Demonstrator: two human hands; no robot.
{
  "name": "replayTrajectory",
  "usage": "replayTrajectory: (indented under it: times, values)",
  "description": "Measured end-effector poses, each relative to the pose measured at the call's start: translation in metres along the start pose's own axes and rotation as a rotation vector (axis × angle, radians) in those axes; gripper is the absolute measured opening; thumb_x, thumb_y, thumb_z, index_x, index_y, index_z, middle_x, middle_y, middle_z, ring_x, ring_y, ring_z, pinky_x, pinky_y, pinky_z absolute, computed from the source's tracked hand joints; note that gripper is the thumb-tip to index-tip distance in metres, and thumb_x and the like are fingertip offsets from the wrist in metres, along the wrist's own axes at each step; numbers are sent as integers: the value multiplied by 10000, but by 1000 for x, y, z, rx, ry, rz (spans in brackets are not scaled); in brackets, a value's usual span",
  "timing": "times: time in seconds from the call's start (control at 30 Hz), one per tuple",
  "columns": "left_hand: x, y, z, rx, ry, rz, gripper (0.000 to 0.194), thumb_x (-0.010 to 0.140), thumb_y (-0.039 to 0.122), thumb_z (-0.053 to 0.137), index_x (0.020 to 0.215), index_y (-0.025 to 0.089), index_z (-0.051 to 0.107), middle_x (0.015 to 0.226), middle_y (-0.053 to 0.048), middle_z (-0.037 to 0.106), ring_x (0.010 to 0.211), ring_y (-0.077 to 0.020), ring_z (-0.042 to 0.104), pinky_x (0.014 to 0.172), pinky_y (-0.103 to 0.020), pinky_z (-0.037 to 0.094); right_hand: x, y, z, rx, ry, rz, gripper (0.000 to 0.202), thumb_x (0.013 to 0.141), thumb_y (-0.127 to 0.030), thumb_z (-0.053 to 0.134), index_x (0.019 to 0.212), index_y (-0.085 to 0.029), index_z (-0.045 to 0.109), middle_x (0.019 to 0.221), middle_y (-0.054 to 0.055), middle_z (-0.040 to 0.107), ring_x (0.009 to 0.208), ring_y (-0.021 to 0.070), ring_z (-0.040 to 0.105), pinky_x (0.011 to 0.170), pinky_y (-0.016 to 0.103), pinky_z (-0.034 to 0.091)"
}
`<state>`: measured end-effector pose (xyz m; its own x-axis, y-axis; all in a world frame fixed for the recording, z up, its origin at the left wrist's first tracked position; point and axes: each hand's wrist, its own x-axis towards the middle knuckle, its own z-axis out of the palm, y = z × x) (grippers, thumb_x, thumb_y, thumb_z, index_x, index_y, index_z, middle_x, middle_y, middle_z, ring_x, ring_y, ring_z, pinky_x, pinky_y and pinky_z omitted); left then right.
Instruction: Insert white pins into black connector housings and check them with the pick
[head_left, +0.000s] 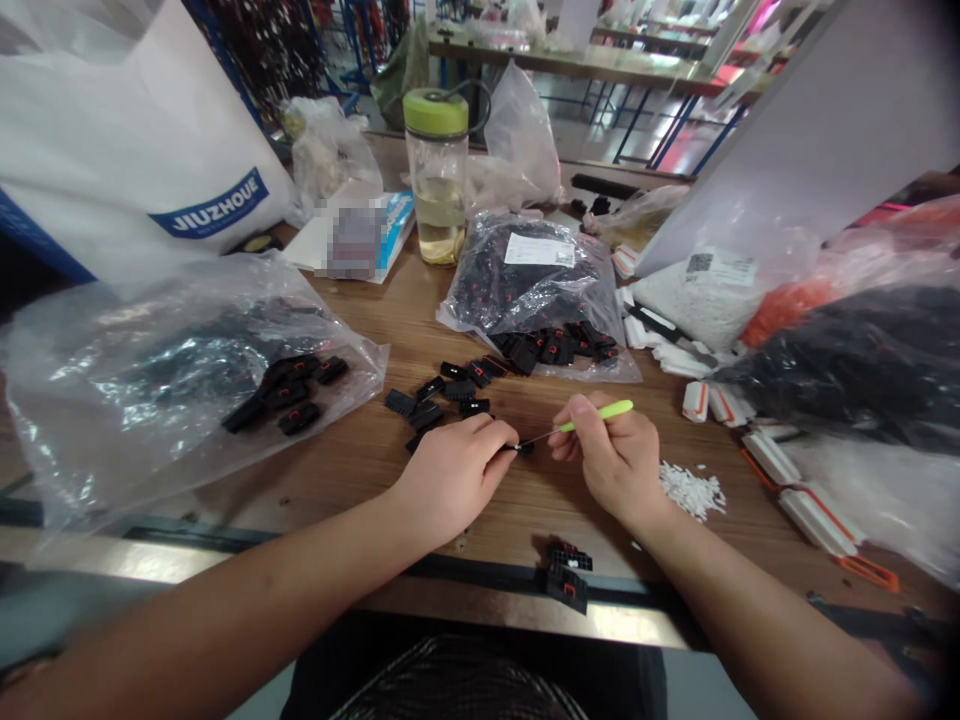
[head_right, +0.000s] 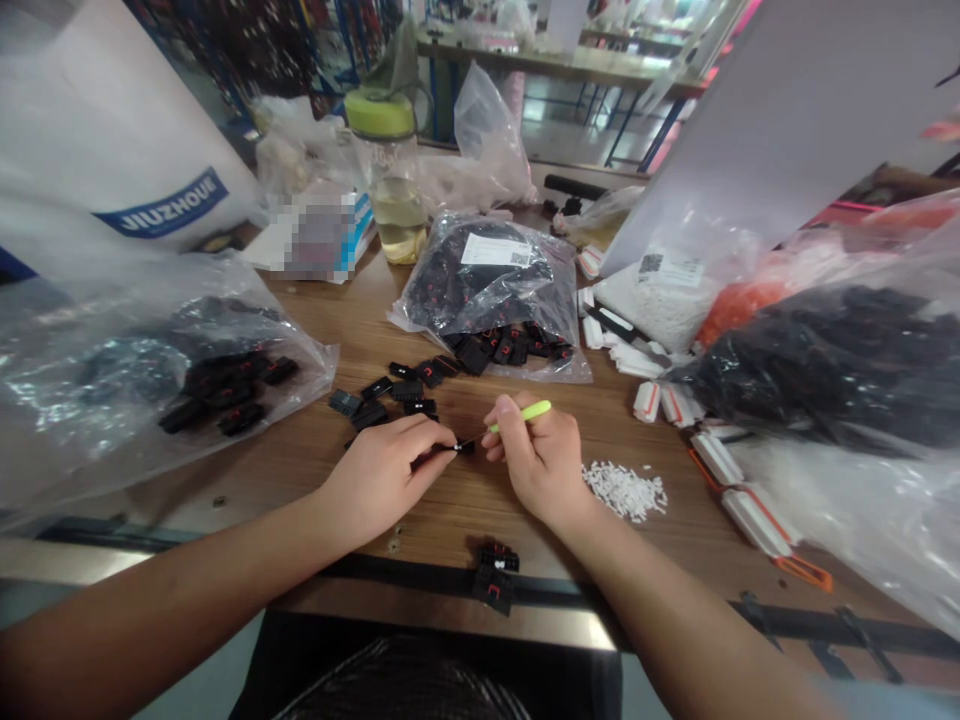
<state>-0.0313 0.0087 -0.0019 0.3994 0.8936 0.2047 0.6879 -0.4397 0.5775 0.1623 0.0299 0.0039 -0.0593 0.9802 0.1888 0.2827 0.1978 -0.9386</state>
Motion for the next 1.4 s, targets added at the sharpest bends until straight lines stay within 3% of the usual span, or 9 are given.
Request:
replayTrajectory:
  times: [0.33, 0.5, 0.7, 0.8, 0.9, 0.97, 1.03, 1.17, 1.4]
  values:
    - [-2, 0, -1, 2, -28, 25, 119, 953, 169, 561, 996, 200, 668, 938, -24, 680, 824, -180, 675, 780, -332, 548, -8, -2, -5, -256, -122, -174, 320, 994, -364, 494, 779, -190, 654, 681, 21, 695, 583, 126, 682, 541, 219, 547]
    - [-2, 1, 0, 22, -23, 50, 138, 967, 177, 544, 1009, 203, 672, 946, -22, 681, 839, -175, 676, 797, -326, 550, -8, -2, -4, -178, -127, -126, 324, 982, -378, 515, 764, -187, 661, 679, 22, 688, 558, 121, 667, 520, 220, 544]
    - [-3, -1, -15, 278, -6, 57, 163, 932, 167, 525, 942, 196, 686, 881, -30, 685, 822, -200, 671, 703, -323, 538, 4, -2, -10, 118, 214, -48, 389, 945, -459, 546, 683, -191, 649, 553, 11, 637, 424, 121, 579, 403, 235, 484]
    - [-6, 1, -25, 422, 41, 1, 126, 884, 196, 556, 876, 189, 682, 926, -56, 678, 834, -233, 652, 578, -313, 488, 9, 0, -14, 137, 290, -67, 366, 936, -460, 560, 695, -202, 657, 553, 8, 634, 414, 118, 569, 399, 240, 473]
    - [-10, 12, -26, 282, 78, 97, 143, 883, 303, 595, 887, 191, 685, 1011, -68, 670, 876, -233, 630, 654, -346, 509, 11, 1, -16, 134, 344, -95, 359, 935, -466, 558, 697, -216, 659, 559, 10, 625, 428, 121, 575, 401, 249, 472]
    - [-12, 21, -21, 60, 9, 263, 201, 893, 372, 615, 946, 191, 686, 1023, -61, 673, 886, -208, 618, 774, -366, 523, 11, 0, -16, 104, 367, -114, 367, 935, -480, 551, 690, -227, 655, 559, 14, 619, 436, 129, 578, 400, 262, 473]
    - [-13, 28, -13, -119, -137, 379, 261, 914, 407, 620, 1056, 195, 675, 1059, -55, 678, 932, -190, 615, 851, -353, 519, 10, -2, -16, 79, 367, -122, 376, 938, -491, 540, 686, -235, 651, 561, 19, 622, 437, 134, 573, 402, 275, 472]
    - [-10, 30, 0, -169, -349, 395, 328, 928, 455, 623, 1156, 222, 660, 1045, -44, 687, 975, -200, 613, 827, -339, 520, 9, -4, -16, 56, 354, -147, 396, 948, -497, 524, 681, -229, 641, 569, 22, 633, 436, 132, 569, 408, 275, 469]
    - [-7, 20, 10, -69, -347, 357, 169, 987, 288, 544, 1074, 239, 680, 990, -26, 678, 946, -193, 611, 806, -328, 517, 10, -1, -17, 85, 335, -166, 368, 962, -426, 532, 707, -195, 660, 569, 15, 639, 441, 119, 586, 412, 245, 474]
